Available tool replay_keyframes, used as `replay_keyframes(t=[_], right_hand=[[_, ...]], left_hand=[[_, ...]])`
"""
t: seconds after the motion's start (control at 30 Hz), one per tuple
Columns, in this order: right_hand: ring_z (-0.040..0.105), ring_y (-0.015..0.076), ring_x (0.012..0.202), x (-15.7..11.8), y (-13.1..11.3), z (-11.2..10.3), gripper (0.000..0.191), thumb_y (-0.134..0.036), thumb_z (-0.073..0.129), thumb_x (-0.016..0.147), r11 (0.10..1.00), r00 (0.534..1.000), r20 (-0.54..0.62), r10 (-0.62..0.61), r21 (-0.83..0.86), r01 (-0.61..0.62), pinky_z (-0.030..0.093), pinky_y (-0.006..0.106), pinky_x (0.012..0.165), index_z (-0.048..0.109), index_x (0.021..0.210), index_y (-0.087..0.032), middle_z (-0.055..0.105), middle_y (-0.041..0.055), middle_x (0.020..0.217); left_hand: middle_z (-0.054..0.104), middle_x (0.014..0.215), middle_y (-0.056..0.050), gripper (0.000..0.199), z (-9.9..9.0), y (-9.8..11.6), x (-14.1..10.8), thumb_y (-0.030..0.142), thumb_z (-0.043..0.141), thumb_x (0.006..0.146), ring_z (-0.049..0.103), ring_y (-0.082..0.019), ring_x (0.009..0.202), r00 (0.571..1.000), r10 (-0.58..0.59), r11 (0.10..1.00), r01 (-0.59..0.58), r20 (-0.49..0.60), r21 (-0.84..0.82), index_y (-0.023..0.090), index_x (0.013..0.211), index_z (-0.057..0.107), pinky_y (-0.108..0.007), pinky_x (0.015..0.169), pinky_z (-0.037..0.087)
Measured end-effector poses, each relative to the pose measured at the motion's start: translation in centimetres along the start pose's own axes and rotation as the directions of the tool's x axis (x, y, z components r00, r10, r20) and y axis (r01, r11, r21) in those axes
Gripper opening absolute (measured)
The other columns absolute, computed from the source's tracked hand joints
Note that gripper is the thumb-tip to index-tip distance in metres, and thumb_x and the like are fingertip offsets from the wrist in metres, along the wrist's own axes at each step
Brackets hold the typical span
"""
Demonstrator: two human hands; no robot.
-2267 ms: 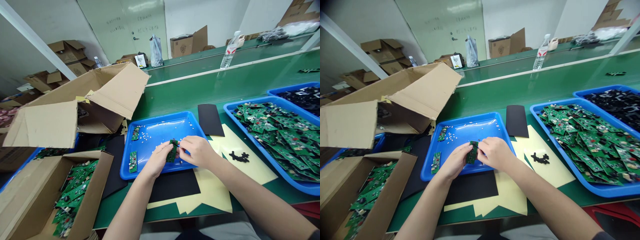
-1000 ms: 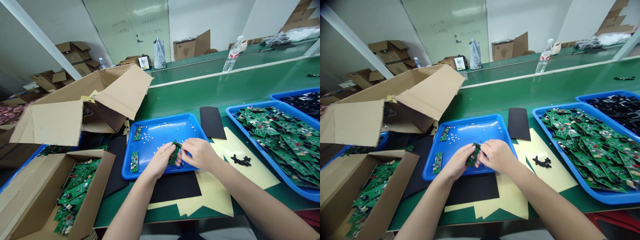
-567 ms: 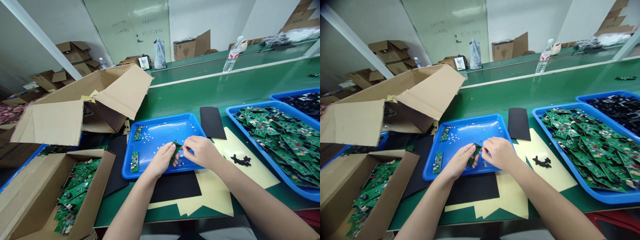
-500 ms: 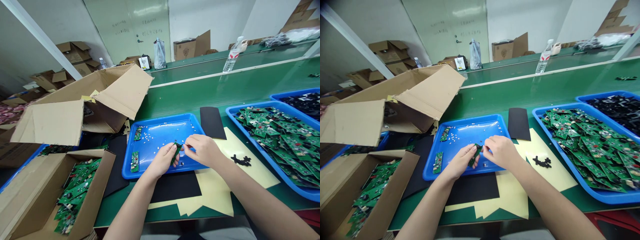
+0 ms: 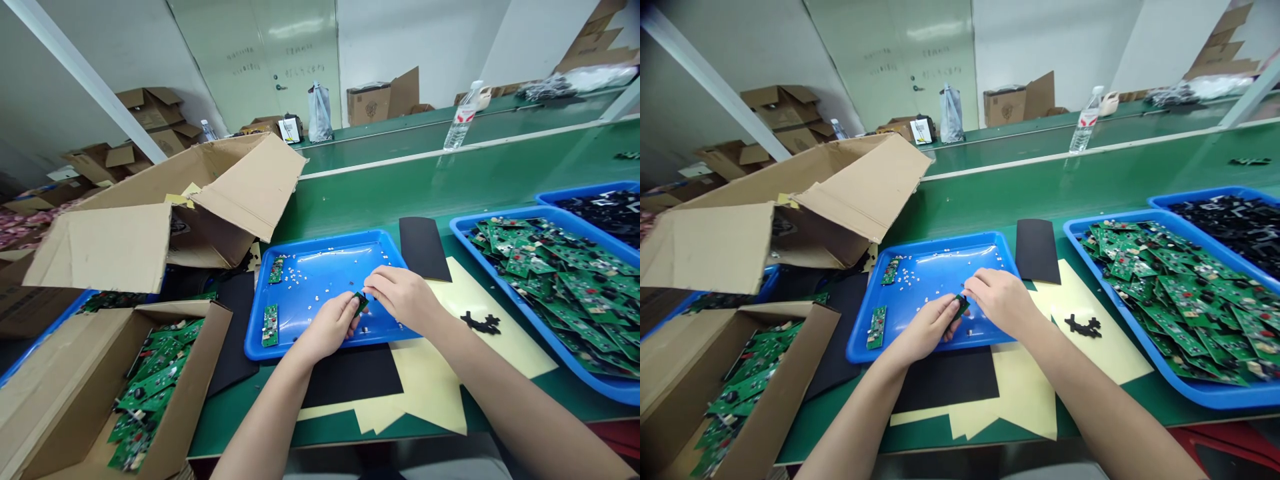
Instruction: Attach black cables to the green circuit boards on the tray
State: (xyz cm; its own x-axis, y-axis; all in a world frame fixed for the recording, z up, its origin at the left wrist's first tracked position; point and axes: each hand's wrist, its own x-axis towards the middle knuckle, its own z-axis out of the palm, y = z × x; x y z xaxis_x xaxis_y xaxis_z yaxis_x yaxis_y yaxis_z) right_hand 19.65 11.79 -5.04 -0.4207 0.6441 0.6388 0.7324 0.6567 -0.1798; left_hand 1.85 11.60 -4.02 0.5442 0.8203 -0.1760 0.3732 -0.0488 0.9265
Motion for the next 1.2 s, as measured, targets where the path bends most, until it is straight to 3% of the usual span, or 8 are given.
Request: replay_keyframes(t=[0.13,0.27,0.43,0.53,0.67,0.97,1.1,1.2], right_hand=[[0.059,0.0187,0.074,0.0,-0.1,0.0,0.019,-0.023,0.042,0.094,0.998,0.998,-0.052,0.045,0.048,-0.042,0.048,0.031,0.065,0.06,0.096,-0.016,0.062,0.0098,0.091],[0.061,0.0192,0.078,0.1,0.0,-0.3,0.034,-0.017,0.044,0.09,0.98,0.969,-0.195,0.154,0.157,-0.124,0.051,0.034,0.071,0.047,0.124,-0.017,0.06,0.0112,0.1],[0.057,0.0157,0.065,0.2,-0.4,-0.8,0.011,-0.012,0.05,0.085,0.945,0.901,-0.366,0.234,0.304,-0.121,0.049,0.03,0.063,0.058,0.09,-0.018,0.06,0.0049,0.078],[0.052,0.0132,0.055,0.0,-0.9,-0.6,0.01,-0.017,0.051,0.086,0.928,0.941,-0.25,0.229,0.349,-0.133,0.045,0.027,0.054,0.057,0.079,-0.018,0.056,0.0011,0.065],[0.057,0.0146,0.058,-0.3,-1.4,0.3,0.014,-0.024,0.049,0.088,0.915,0.97,-0.04,0.238,0.345,-0.211,0.047,0.027,0.056,0.06,0.087,-0.017,0.06,0.0032,0.07],[0.062,0.0164,0.064,0.1,-1.5,0.6,0.011,-0.024,0.048,0.087,0.789,0.927,-0.011,0.376,0.528,-0.314,0.053,0.027,0.059,0.057,0.083,-0.018,0.064,0.0043,0.075],[0.063,0.0152,0.063,0.2,-1.7,0.4,0.007,-0.022,0.05,0.085,0.704,0.914,0.039,0.405,0.624,-0.339,0.054,0.026,0.058,0.057,0.087,-0.019,0.064,0.0029,0.076],[0.064,0.0155,0.068,0.2,-1.9,0.2,0.008,-0.021,0.053,0.084,0.688,0.91,0.006,0.414,0.653,-0.317,0.055,0.026,0.061,0.057,0.09,-0.019,0.065,0.0045,0.083]], left_hand=[[0.046,0.059,0.004,0.033,0.1,0.2,-0.1,0.041,0.031,0.092,0.042,-0.008,0.048,1.0,0.016,1.0,-0.016,-0.013,0.011,0.018,0.075,0.048,-0.021,0.049,0.037],[0.046,0.058,0.004,0.033,0.2,0.3,-0.2,0.041,0.033,0.091,0.043,-0.009,0.049,0.999,0.026,1.0,-0.026,-0.034,0.009,0.017,0.075,0.05,-0.021,0.048,0.037],[0.048,0.06,0.003,0.035,-0.1,0.3,0.0,0.045,0.032,0.09,0.045,-0.01,0.05,0.988,0.043,0.999,-0.046,-0.147,-0.013,0.017,0.08,0.051,-0.022,0.051,0.039],[0.05,0.062,0.002,0.039,-0.3,0.2,0.1,0.049,0.034,0.089,0.048,-0.011,0.053,0.971,0.068,0.993,-0.087,-0.23,-0.073,0.016,0.084,0.053,-0.023,0.053,0.041],[0.054,0.067,-0.001,0.043,-0.2,0.3,0.1,0.051,0.036,0.089,0.05,-0.011,0.059,0.967,0.092,0.987,-0.12,-0.236,-0.105,0.015,0.074,0.053,-0.025,0.059,0.044],[0.065,0.093,-0.008,0.041,-0.4,0.5,-0.2,0.048,0.045,0.087,0.059,-0.018,0.085,0.989,0.092,0.969,-0.115,-0.114,-0.22,0.015,0.101,0.063,-0.031,0.078,0.048],[0.066,0.096,-0.009,0.041,-0.7,0.6,-0.3,0.043,0.054,0.084,0.06,-0.019,0.085,0.99,0.092,0.967,-0.116,-0.111,-0.228,0.016,0.114,0.061,-0.032,0.078,0.048],[0.065,0.101,-0.01,0.045,-0.7,0.6,-0.2,0.04,0.061,0.079,0.059,-0.019,0.087,0.984,0.103,0.96,-0.137,-0.148,-0.243,0.016,0.117,0.06,-0.033,0.08,0.048]])
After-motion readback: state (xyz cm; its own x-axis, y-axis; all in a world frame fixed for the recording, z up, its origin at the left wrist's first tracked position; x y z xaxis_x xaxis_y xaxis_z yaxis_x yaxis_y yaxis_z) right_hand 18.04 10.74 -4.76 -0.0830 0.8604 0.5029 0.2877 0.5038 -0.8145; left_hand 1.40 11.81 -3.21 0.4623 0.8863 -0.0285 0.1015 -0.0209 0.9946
